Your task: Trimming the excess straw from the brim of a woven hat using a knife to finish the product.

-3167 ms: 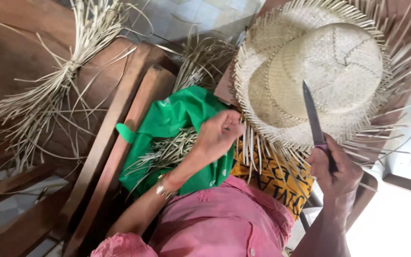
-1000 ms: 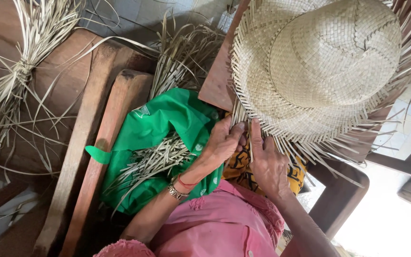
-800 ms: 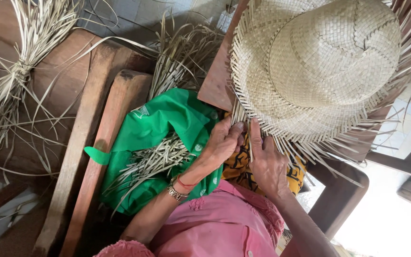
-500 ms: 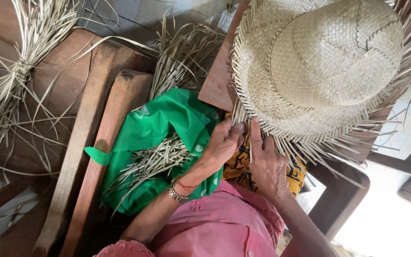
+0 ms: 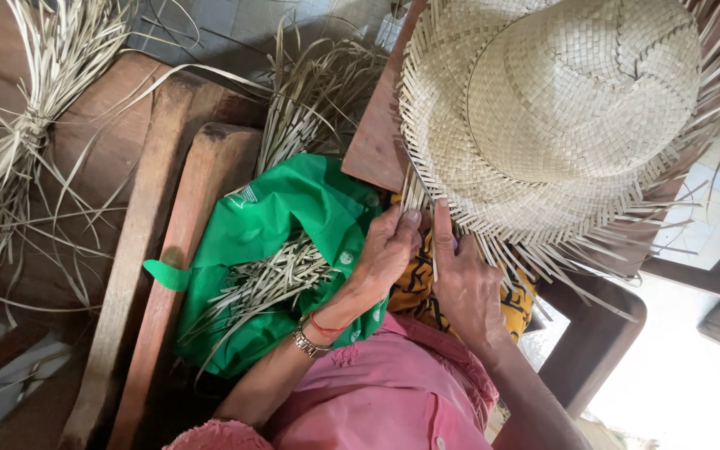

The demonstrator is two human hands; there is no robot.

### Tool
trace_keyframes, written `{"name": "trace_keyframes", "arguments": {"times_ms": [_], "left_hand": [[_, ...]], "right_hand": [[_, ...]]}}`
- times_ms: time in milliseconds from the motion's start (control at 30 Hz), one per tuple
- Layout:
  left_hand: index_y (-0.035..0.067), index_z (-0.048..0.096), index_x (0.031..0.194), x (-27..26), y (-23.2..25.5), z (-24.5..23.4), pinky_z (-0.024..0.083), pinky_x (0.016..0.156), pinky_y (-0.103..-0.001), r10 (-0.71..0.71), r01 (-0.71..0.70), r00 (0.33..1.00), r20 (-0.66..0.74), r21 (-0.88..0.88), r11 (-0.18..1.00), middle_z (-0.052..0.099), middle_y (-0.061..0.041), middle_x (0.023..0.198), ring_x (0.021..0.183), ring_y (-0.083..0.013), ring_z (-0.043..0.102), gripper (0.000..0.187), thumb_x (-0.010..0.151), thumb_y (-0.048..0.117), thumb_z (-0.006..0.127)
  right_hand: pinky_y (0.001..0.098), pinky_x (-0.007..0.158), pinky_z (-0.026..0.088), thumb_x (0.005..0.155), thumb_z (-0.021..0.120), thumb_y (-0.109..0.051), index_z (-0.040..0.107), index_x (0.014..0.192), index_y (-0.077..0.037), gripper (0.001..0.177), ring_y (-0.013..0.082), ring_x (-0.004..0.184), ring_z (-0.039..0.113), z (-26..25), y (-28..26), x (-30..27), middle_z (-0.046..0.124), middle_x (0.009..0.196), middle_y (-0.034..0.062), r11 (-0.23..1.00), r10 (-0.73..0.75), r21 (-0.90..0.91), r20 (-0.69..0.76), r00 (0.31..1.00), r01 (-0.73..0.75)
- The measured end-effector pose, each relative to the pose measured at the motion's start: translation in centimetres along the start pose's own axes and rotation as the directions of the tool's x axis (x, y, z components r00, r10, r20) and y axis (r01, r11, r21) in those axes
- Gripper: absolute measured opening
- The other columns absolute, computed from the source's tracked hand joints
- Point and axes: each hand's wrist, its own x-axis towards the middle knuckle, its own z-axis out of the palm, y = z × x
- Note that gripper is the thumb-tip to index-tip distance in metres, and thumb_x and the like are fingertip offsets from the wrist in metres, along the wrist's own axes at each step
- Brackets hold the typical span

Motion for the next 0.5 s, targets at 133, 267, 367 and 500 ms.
{"name": "trace_keyframes", "arguments": {"times_ms": [133,267,367,500], "left_hand": [[0.005,0.052,0.071,-0.1,0.1,-0.2,0.020,0.031,-0.015,-0.036,0.036,0.999,-0.039,0.012,0.999,0.032,0.005,0.046,0.036,-0.0011,0.026,0.024,0.089,0.017,0.041],[0.005,0.052,0.071,-0.8,1.7,0.3,0.020,0.030,-0.016,-0.071,0.070,0.997,-0.034,-0.022,0.997,0.031,0.006,0.047,0.035,-0.0013,0.026,0.025,0.089,0.018,0.041],[0.005,0.052,0.072,-0.9,1.9,0.1,0.019,0.030,-0.015,-0.120,0.117,0.992,-0.032,-0.080,0.990,0.028,0.006,0.045,0.033,-0.0013,0.024,0.025,0.090,0.019,0.040],[0.006,0.049,0.072,-1.0,2.2,0.0,0.020,0.026,-0.016,-0.194,0.193,0.981,0.019,-0.236,0.952,0.023,0.006,0.046,0.031,-0.0020,0.022,0.023,0.089,0.017,0.039]], "right_hand": [[0.0201,0.030,0.041,0.077,0.044,0.003,0.030,0.135,-0.006,0.061,0.0046,0.029,0.039,0.6,0.0,-0.2,0.046,0.056,0.0003,0.997,-0.010,-0.075,-0.051,0.999,0.006],[0.0207,0.030,0.041,0.077,0.044,0.003,0.030,0.135,-0.006,0.061,0.0054,0.029,0.041,0.7,-0.1,-0.2,0.048,0.055,0.0011,0.995,-0.017,-0.097,-0.058,0.998,0.011],[0.0204,0.029,0.041,0.076,0.045,0.001,0.034,0.133,-0.006,0.059,0.0051,0.028,0.041,0.7,-0.5,-0.3,0.048,0.055,0.0016,0.996,-0.015,-0.094,-0.075,0.997,0.008],[0.0218,0.029,0.041,0.077,0.044,0.002,0.034,0.134,-0.007,0.058,0.0070,0.028,0.042,0.6,-0.8,-0.2,0.049,0.054,0.0029,0.997,0.006,-0.079,-0.059,0.998,-0.011]]}}
